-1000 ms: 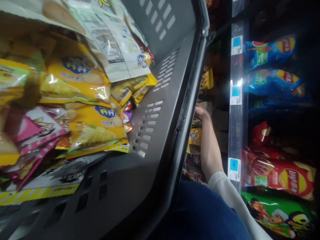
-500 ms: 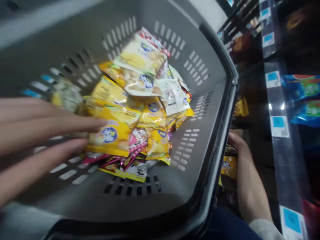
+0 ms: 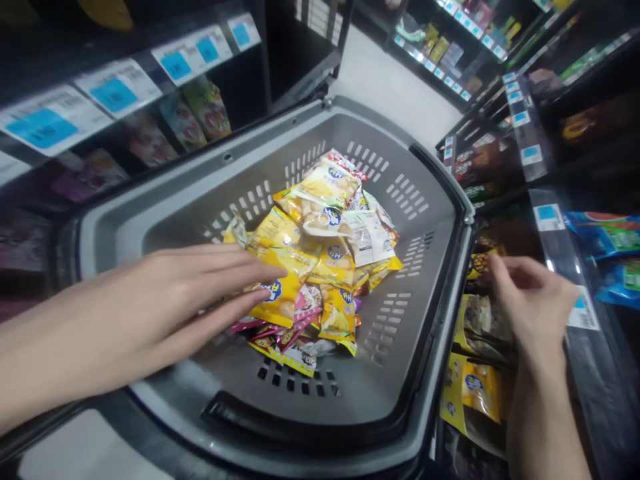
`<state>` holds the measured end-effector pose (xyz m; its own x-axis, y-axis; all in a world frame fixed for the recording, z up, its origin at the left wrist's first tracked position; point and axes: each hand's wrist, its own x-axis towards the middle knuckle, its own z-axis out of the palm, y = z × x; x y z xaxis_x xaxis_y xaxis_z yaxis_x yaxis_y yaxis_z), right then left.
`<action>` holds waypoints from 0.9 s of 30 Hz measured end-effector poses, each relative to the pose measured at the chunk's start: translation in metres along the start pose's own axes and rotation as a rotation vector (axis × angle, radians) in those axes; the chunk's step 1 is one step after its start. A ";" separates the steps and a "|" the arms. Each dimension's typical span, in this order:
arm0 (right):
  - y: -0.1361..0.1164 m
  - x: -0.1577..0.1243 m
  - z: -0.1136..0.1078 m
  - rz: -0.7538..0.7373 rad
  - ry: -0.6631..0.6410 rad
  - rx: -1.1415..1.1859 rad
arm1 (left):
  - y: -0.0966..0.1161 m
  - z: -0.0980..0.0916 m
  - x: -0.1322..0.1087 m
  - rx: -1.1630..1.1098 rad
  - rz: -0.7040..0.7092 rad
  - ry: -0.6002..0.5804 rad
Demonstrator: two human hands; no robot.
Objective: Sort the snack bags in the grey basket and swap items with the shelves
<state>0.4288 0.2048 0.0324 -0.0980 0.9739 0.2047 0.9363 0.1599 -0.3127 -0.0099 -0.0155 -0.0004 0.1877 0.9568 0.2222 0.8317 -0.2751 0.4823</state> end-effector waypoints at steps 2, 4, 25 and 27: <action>-0.050 0.002 -0.004 -0.262 0.239 0.100 | 0.000 -0.004 0.002 0.072 0.094 -0.035; -0.091 0.011 0.004 -0.562 0.176 0.175 | 0.002 -0.007 0.004 0.083 0.099 -0.037; -0.135 0.031 0.074 -0.963 -0.988 -0.400 | 0.017 -0.018 0.012 -0.068 -0.048 -0.220; -0.133 0.030 0.074 -0.969 -1.014 -0.372 | 0.017 -0.018 0.013 -0.075 -0.042 -0.222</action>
<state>0.2764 0.2246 0.0116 -0.7752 0.2283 -0.5891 0.3816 0.9123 -0.1486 -0.0022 -0.0098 0.0259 0.2707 0.9626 0.0126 0.8018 -0.2326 0.5505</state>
